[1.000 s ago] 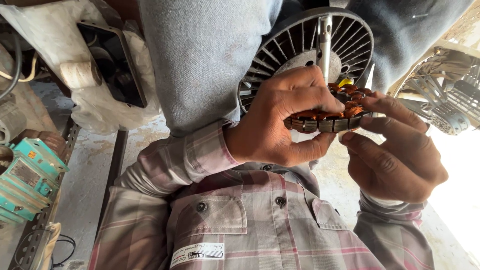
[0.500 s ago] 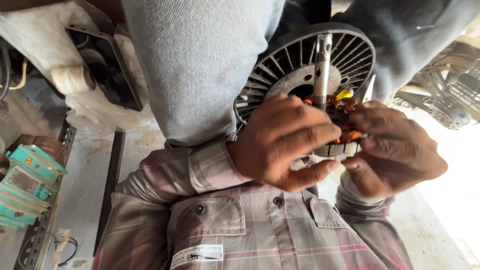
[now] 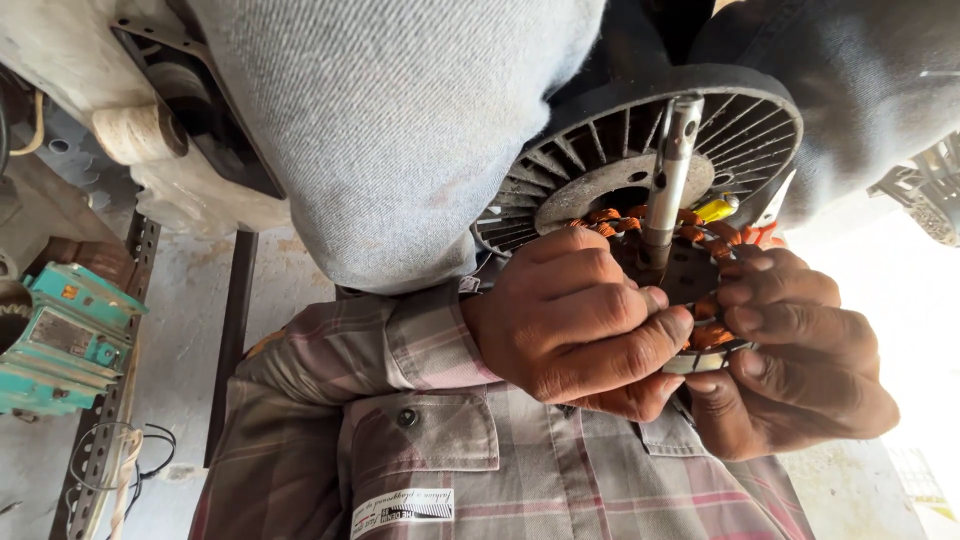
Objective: The person sits on the floor and uses a screwdriver and scissors to adjust and trim copper windings on a circular electrical component. They repeatedly rotate the component, tighten connections, and trim excess wire.
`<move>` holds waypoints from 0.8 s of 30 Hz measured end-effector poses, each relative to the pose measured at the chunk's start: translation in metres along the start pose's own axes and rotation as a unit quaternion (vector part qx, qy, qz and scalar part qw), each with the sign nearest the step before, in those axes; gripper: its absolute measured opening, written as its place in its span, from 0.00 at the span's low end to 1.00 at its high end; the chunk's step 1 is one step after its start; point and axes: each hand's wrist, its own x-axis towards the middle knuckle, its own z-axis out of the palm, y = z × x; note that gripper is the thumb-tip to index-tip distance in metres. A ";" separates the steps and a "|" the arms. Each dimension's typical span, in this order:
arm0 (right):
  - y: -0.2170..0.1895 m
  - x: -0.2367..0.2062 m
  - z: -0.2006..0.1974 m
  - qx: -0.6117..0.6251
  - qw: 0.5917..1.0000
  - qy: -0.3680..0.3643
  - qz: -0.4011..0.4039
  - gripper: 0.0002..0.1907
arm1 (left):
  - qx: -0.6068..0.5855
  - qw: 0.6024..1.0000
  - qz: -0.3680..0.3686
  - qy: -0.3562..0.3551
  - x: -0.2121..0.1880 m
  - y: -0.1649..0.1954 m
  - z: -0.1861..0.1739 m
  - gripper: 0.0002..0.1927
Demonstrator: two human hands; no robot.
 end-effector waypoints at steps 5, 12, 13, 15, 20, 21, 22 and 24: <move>-0.002 -0.004 0.003 -0.010 1.000 0.017 0.024 0.16 | -0.017 1.000 -0.010 0.013 -0.001 0.000 0.002 0.08; -0.004 -0.004 0.011 0.001 0.999 0.042 0.022 0.16 | -0.021 0.999 -0.024 0.023 -0.003 0.002 0.005 0.08; -0.005 -0.004 0.013 -0.001 0.998 0.051 0.024 0.15 | -0.018 0.999 -0.022 0.028 -0.004 0.002 0.005 0.08; -0.006 -0.004 0.017 -0.006 0.997 0.069 0.027 0.14 | -0.013 0.999 -0.018 0.040 -0.003 0.001 0.006 0.08; -0.001 0.001 0.013 -0.002 0.999 0.045 0.001 0.13 | 0.001 1.000 -0.007 0.027 0.000 -0.002 0.003 0.12; 0.001 0.002 0.012 -0.003 0.999 0.039 -0.013 0.13 | 0.003 1.000 -0.009 0.022 0.002 -0.001 0.003 0.12; 0.004 0.002 0.011 0.010 0.999 0.040 -0.018 0.12 | 0.003 1.000 -0.015 0.003 0.004 0.000 0.000 0.12; 0.012 0.001 0.010 0.040 0.997 0.046 -0.038 0.11 | 0.012 0.999 -0.020 -0.034 0.009 0.002 -0.008 0.13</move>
